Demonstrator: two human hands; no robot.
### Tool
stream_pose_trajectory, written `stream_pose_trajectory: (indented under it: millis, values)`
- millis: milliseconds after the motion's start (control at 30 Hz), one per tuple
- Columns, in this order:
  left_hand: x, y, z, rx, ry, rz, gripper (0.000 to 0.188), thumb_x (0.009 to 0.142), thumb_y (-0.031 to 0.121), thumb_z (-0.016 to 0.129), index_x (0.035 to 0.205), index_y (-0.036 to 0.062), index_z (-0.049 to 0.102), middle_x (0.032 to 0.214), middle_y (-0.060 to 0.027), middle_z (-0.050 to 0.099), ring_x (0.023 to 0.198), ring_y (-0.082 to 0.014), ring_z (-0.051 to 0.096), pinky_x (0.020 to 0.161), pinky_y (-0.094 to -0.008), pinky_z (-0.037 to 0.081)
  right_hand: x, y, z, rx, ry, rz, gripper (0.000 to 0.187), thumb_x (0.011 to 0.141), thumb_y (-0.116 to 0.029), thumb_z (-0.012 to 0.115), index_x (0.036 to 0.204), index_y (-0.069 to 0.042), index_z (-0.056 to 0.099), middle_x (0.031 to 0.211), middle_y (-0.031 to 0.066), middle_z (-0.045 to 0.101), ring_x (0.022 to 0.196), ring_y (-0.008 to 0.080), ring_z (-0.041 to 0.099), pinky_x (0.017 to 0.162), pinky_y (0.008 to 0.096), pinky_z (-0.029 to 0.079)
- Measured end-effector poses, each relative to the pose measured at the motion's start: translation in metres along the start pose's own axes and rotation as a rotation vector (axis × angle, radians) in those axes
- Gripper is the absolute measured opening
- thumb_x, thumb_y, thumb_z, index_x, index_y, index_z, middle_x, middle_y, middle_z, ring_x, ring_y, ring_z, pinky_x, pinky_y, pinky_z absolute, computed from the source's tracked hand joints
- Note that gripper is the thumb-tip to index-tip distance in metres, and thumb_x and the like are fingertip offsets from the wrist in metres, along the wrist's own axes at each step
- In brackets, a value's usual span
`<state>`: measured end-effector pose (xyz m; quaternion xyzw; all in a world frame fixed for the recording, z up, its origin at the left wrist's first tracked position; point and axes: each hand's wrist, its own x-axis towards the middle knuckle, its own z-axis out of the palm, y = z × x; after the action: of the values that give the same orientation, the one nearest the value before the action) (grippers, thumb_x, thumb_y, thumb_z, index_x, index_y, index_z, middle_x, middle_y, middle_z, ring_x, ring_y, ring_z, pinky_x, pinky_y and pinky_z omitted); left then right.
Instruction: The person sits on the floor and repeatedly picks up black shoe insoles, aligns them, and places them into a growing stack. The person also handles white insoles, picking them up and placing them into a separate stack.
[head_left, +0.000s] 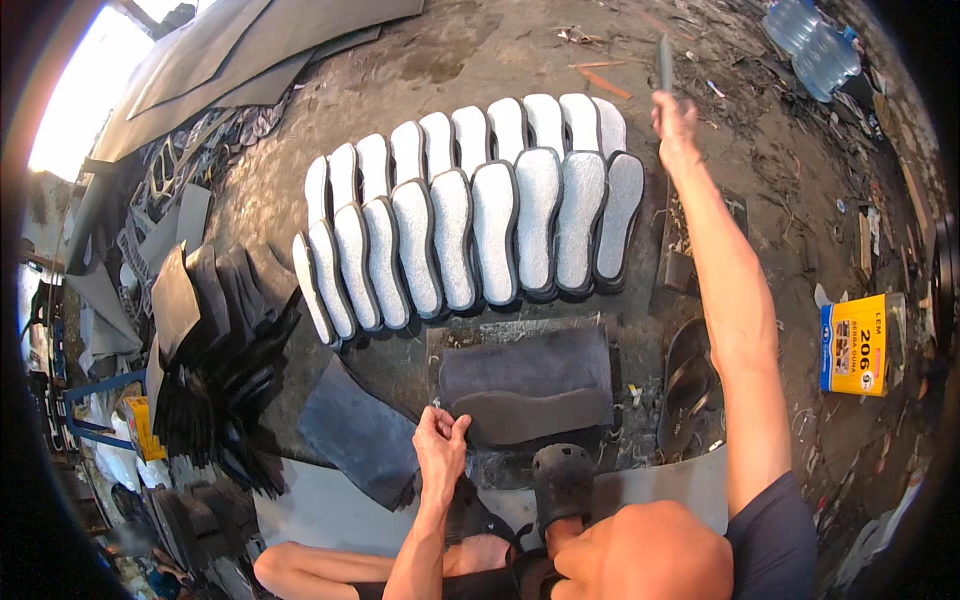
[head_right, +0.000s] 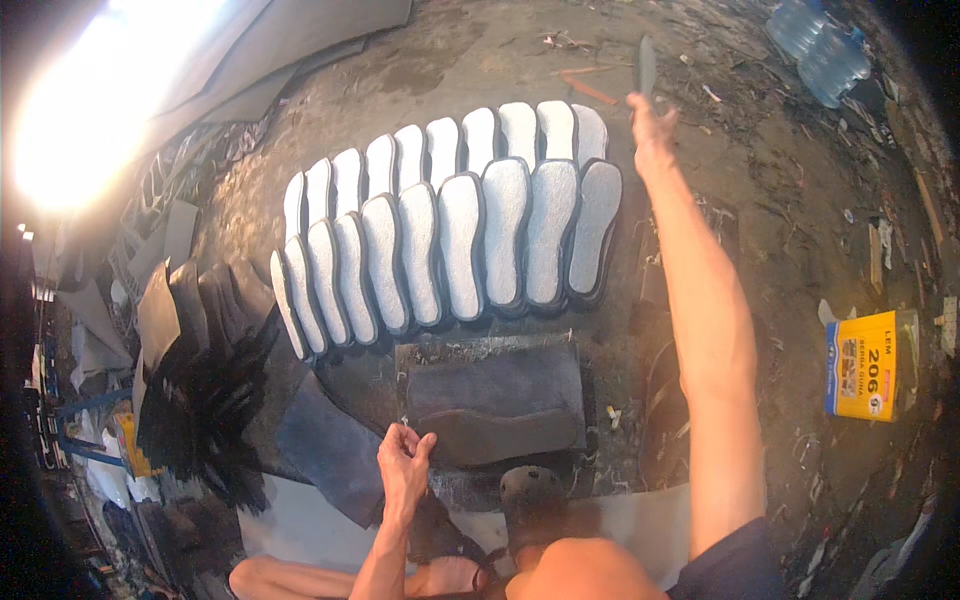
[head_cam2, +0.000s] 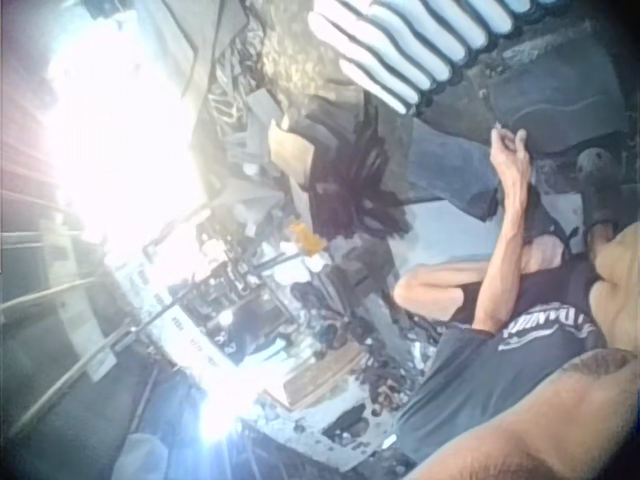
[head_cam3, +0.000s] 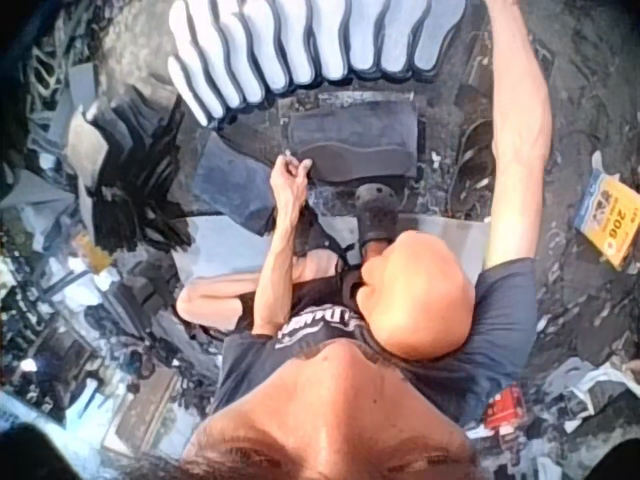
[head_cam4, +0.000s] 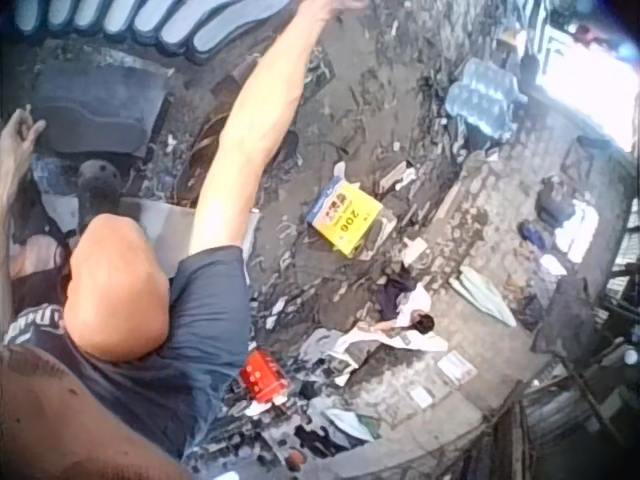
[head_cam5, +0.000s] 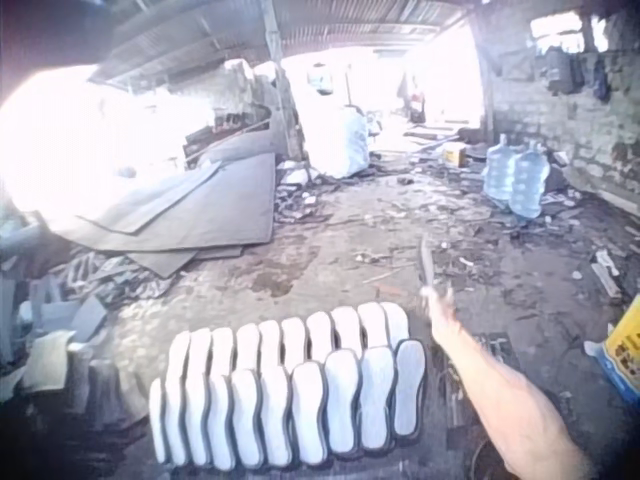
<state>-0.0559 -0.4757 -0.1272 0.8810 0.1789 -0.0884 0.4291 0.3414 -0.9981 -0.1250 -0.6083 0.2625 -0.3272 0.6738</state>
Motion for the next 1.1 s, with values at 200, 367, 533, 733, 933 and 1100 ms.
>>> stream_pose_trajectory:
  millis: [200, 367, 533, 733, 933, 1100]
  values:
    - [-0.011, 0.018, -0.010, -0.312, 0.015, 0.039, 0.020, 0.102, 0.009, 0.079, 0.116, 0.0010, 0.067, 0.098, -0.0062, 0.069, 0.079, -0.0149, 0.064, 0.074, -0.0318, 0.055, -0.224, -0.068, -0.028, 0.727, -0.743, 0.230, 0.062, 0.099, -0.004, 0.072, 0.158, -0.004, 0.052, 0.158, 0.0135, 0.055, 0.149, 0.0280, 0.053, 0.118, 0.0382, 0.052]
    - [-0.030, 0.065, 0.001, -1.186, -0.347, -0.392, 0.037, 0.113, 0.021, 0.070, 0.144, 0.0011, 0.065, 0.130, -0.0082, 0.074, 0.111, -0.0158, 0.074, 0.091, -0.0351, 0.064, -0.460, -0.055, -0.105, -0.037, -1.150, 0.166, 0.083, 0.089, -0.011, 0.089, 0.161, -0.003, 0.048, 0.165, 0.0130, 0.055, 0.155, 0.0276, 0.049, 0.130, 0.0473, 0.036]
    - [-0.028, 0.031, -0.015, -0.911, -0.264, -0.251, 0.042, 0.112, 0.018, 0.071, 0.150, 0.0018, 0.064, 0.133, -0.0063, 0.074, 0.117, -0.0144, 0.071, 0.094, -0.0319, 0.061, -0.464, -0.058, -0.173, 0.107, -0.675, 0.649, 0.063, 0.105, -0.021, 0.074, 0.161, -0.007, 0.049, 0.150, 0.0074, 0.063, 0.129, 0.0213, 0.065, 0.102, 0.0390, 0.058]
    - [0.032, 0.019, -0.006, -0.191, -0.033, 0.277, 0.053, 0.102, 0.006, 0.076, 0.154, 0.0026, 0.062, 0.128, -0.0116, 0.068, 0.123, -0.0272, 0.065, 0.109, -0.0381, 0.052, -0.405, -0.075, -0.206, 0.108, -0.414, 0.561, 0.050, 0.114, -0.021, 0.065, 0.162, -0.015, 0.048, 0.139, 0.0035, 0.069, 0.106, 0.0138, 0.074, 0.073, 0.0282, 0.062]
    - [0.069, 0.012, -0.001, -0.022, 0.018, 0.376, 0.043, 0.085, -0.002, 0.084, 0.127, 0.0058, 0.076, 0.131, -0.0167, 0.065, 0.127, -0.0364, 0.061, 0.109, -0.0447, 0.052, -0.395, -0.063, -0.228, 0.402, -0.444, 0.661, 0.057, 0.115, -0.015, 0.062, 0.168, -0.015, 0.040, 0.152, 0.0072, 0.062, 0.136, 0.0236, 0.064, 0.111, 0.0458, 0.059]
    - [0.032, -0.010, 0.000, -0.012, 0.141, 0.692, 0.022, 0.074, -0.005, 0.086, 0.091, 0.0087, 0.082, 0.100, -0.0083, 0.064, 0.096, -0.0282, 0.061, 0.082, -0.0411, 0.054, -0.394, -0.049, -0.241, 0.666, -0.355, 0.681, 0.054, 0.117, -0.013, 0.056, 0.169, -0.017, 0.041, 0.162, 0.0083, 0.056, 0.149, 0.0277, 0.056, 0.126, 0.0520, 0.049]
